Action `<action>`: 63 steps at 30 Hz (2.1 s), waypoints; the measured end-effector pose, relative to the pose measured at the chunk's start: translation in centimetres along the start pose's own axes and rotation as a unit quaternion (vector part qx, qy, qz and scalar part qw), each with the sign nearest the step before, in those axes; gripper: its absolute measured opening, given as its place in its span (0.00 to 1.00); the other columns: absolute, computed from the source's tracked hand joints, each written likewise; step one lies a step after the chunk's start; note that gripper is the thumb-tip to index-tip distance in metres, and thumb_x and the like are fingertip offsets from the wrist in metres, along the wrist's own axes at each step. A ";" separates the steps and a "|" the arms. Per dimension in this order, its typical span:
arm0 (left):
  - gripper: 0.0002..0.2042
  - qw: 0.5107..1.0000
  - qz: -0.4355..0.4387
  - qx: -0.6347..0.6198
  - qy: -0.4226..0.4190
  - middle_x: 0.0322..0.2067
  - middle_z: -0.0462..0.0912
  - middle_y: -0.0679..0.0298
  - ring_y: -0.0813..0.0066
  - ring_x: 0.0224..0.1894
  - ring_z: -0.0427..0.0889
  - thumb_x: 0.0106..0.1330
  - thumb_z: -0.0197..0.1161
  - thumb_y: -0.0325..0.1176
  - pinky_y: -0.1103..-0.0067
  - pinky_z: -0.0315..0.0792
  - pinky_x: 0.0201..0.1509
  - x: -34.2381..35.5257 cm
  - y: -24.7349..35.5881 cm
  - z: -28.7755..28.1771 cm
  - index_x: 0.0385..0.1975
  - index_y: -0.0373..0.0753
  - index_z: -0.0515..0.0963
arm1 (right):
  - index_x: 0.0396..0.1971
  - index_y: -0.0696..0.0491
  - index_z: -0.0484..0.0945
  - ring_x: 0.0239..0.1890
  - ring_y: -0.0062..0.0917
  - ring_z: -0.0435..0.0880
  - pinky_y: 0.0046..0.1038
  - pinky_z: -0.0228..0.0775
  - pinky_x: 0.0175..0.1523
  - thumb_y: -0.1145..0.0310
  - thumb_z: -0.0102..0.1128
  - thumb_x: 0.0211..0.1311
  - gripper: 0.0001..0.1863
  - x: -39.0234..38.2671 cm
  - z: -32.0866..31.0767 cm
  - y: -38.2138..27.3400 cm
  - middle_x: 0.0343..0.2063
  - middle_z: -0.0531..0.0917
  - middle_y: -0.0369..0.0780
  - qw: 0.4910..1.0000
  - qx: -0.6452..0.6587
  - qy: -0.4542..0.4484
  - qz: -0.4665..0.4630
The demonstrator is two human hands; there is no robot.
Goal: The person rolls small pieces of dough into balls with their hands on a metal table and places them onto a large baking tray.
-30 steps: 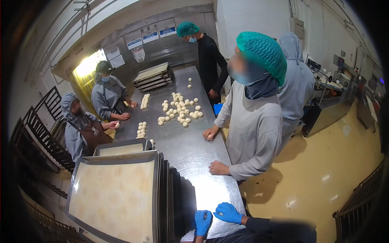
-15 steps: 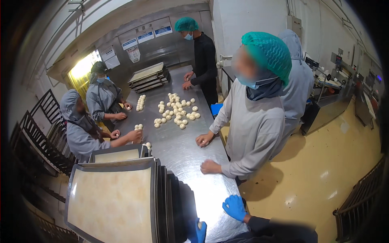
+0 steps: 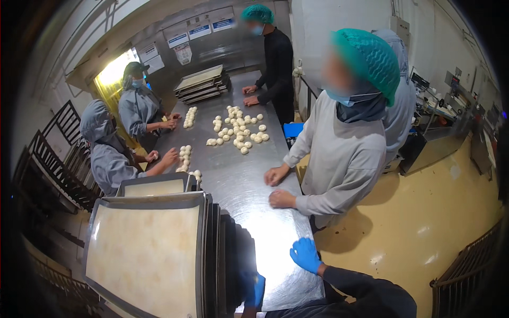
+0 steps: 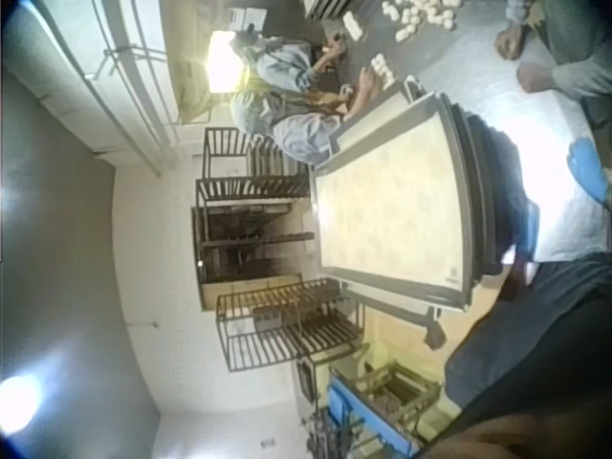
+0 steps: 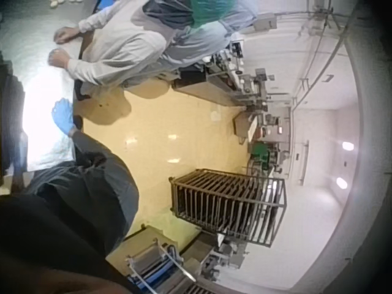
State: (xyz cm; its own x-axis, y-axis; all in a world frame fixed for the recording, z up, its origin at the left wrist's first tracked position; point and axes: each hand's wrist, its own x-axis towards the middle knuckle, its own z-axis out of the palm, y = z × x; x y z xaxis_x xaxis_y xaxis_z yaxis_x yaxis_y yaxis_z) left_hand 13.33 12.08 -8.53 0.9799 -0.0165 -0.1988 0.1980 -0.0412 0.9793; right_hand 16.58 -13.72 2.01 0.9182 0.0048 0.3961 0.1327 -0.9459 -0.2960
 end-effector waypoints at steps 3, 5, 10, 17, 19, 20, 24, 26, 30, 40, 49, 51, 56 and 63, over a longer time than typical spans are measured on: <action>0.06 0.989 0.080 0.125 0.021 0.34 0.77 0.58 0.63 0.41 0.79 0.66 0.62 0.27 0.69 0.74 0.46 3.1 2.6 3.0 0.41 0.36 0.77 | 0.29 0.51 0.80 0.42 0.40 0.77 0.44 0.65 0.48 0.64 0.63 0.63 0.07 1.5 2.6 -2.0 0.34 0.81 0.43 0.998 0.048 0.018 0.042; 0.06 0.898 0.283 0.335 0.051 0.36 0.78 0.52 0.49 0.41 0.78 0.62 0.63 0.30 0.61 0.74 0.47 0.5 9.6 7.5 0.36 0.37 0.79 | 0.31 0.51 0.80 0.44 0.40 0.77 0.42 0.66 0.50 0.64 0.66 0.62 0.07 -3.2 4.0 -2.0 0.37 0.81 0.43 0.987 0.160 0.011 0.031; 0.10 0.881 0.310 0.357 -0.030 0.36 0.79 0.54 0.53 0.40 0.79 0.60 0.64 0.32 0.62 0.75 0.47 -5.7 8.5 3.3 0.41 0.39 0.82 | 0.31 0.52 0.79 0.44 0.39 0.77 0.41 0.66 0.51 0.67 0.71 0.60 0.08 -7.6 0.6 -0.9 0.37 0.81 0.42 0.968 0.244 -0.025 -0.051; 0.08 0.991 0.000 0.131 0.000 0.31 0.78 0.55 0.60 0.37 0.81 0.72 0.63 0.33 0.66 0.74 0.45 -0.6 5.1 3.0 0.45 0.37 0.80 | 0.27 0.52 0.75 0.37 0.41 0.74 0.42 0.63 0.45 0.67 0.68 0.63 0.10 1.0 3.2 1.3 0.28 0.75 0.43 0.989 0.100 0.096 0.055; 0.10 0.922 0.261 0.278 0.063 0.36 0.78 0.52 0.54 0.42 0.79 0.68 0.66 0.35 0.64 0.73 0.47 0.7 9.3 6.4 0.42 0.35 0.79 | 0.27 0.53 0.75 0.36 0.41 0.74 0.42 0.63 0.45 0.66 0.68 0.64 0.11 0.5 3.9 -0.6 0.28 0.76 0.43 0.980 0.163 0.083 0.073; 0.10 0.900 0.279 0.330 0.059 0.36 0.77 0.52 0.50 0.41 0.78 0.66 0.66 0.37 0.61 0.72 0.44 -0.1 10.5 7.2 0.37 0.36 0.78 | 0.26 0.53 0.76 0.35 0.41 0.74 0.42 0.63 0.44 0.65 0.68 0.64 0.11 -0.5 4.1 -2.1 0.28 0.77 0.44 0.974 0.207 0.057 0.065; 0.07 0.894 0.286 0.339 -0.060 0.31 0.75 0.54 0.51 0.40 0.75 0.60 0.64 0.33 0.60 0.70 0.47 -5.0 8.0 4.9 0.33 0.37 0.81 | 0.30 0.52 0.81 0.39 0.41 0.77 0.39 0.68 0.51 0.66 0.70 0.64 0.08 -6.5 1.4 -2.4 0.29 0.78 0.42 0.961 0.273 -0.014 -0.049; 0.06 0.898 0.275 0.333 -0.089 0.32 0.75 0.55 0.51 0.41 0.75 0.61 0.63 0.31 0.61 0.70 0.49 -5.7 9.0 3.0 0.34 0.38 0.81 | 0.30 0.53 0.81 0.41 0.40 0.77 0.40 0.68 0.52 0.64 0.69 0.63 0.09 -6.5 -0.1 0.3 0.31 0.79 0.41 0.976 0.216 -0.014 -0.037; 0.07 0.955 0.207 0.208 0.037 0.32 0.75 0.55 0.52 0.41 0.76 0.63 0.62 0.29 0.63 0.71 0.49 -0.9 7.7 3.6 0.38 0.38 0.80 | 0.28 0.53 0.78 0.39 0.41 0.75 0.44 0.67 0.47 0.68 0.66 0.63 0.07 -0.3 1.2 2.1 0.29 0.77 0.41 0.995 0.064 0.046 -0.068; 0.06 0.901 0.290 0.322 -0.012 0.35 0.75 0.54 0.54 0.41 0.76 0.65 0.64 0.31 0.63 0.71 0.45 -4.6 8.1 3.4 0.39 0.40 0.81 | 0.31 0.51 0.81 0.44 0.38 0.78 0.39 0.67 0.54 0.64 0.71 0.62 0.09 -5.2 0.8 2.8 0.35 0.81 0.41 0.973 0.202 -0.016 -0.110; 0.10 0.868 0.243 0.422 -0.092 0.35 0.80 0.56 0.53 0.43 0.78 0.61 0.66 0.39 0.58 0.72 0.50 -3.1 7.7 5.1 0.36 0.41 0.82 | 0.30 0.51 0.82 0.46 0.37 0.81 0.38 0.71 0.53 0.67 0.74 0.58 0.08 -5.6 4.6 -1.6 0.36 0.84 0.40 0.960 0.279 0.033 0.009; 0.07 0.921 0.224 0.313 -0.056 0.37 0.78 0.55 0.55 0.42 0.77 0.64 0.65 0.34 0.63 0.72 0.49 -5.0 8.8 2.9 0.37 0.39 0.82 | 0.30 0.51 0.82 0.45 0.38 0.79 0.40 0.69 0.53 0.67 0.75 0.58 0.09 -6.0 2.0 0.0 0.35 0.82 0.40 0.962 0.273 -0.003 0.027; 0.07 0.962 0.177 0.184 0.092 0.38 0.79 0.52 0.55 0.39 0.78 0.66 0.66 0.34 0.65 0.73 0.46 1.0 7.2 5.1 0.37 0.37 0.81 | 0.24 0.52 0.77 0.37 0.40 0.76 0.42 0.66 0.45 0.68 0.73 0.59 0.12 2.1 3.7 0.9 0.30 0.79 0.42 0.980 0.164 0.082 0.080; 0.07 0.903 0.285 0.317 -0.055 0.34 0.78 0.54 0.50 0.43 0.77 0.62 0.66 0.34 0.61 0.71 0.50 -4.5 8.6 4.3 0.37 0.40 0.81 | 0.23 0.51 0.75 0.37 0.40 0.75 0.41 0.66 0.46 0.68 0.70 0.60 0.11 -5.5 -0.1 0.8 0.30 0.79 0.41 0.959 0.282 0.010 -0.006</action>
State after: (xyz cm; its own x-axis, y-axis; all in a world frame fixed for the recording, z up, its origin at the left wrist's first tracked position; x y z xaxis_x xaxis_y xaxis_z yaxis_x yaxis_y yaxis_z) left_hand 10.49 7.50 0.59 0.9029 -0.3129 0.2946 -0.4258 -0.5584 0.7119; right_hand 11.56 -14.50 -0.31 0.9083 0.0030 0.4183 0.3298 -0.6202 -0.7117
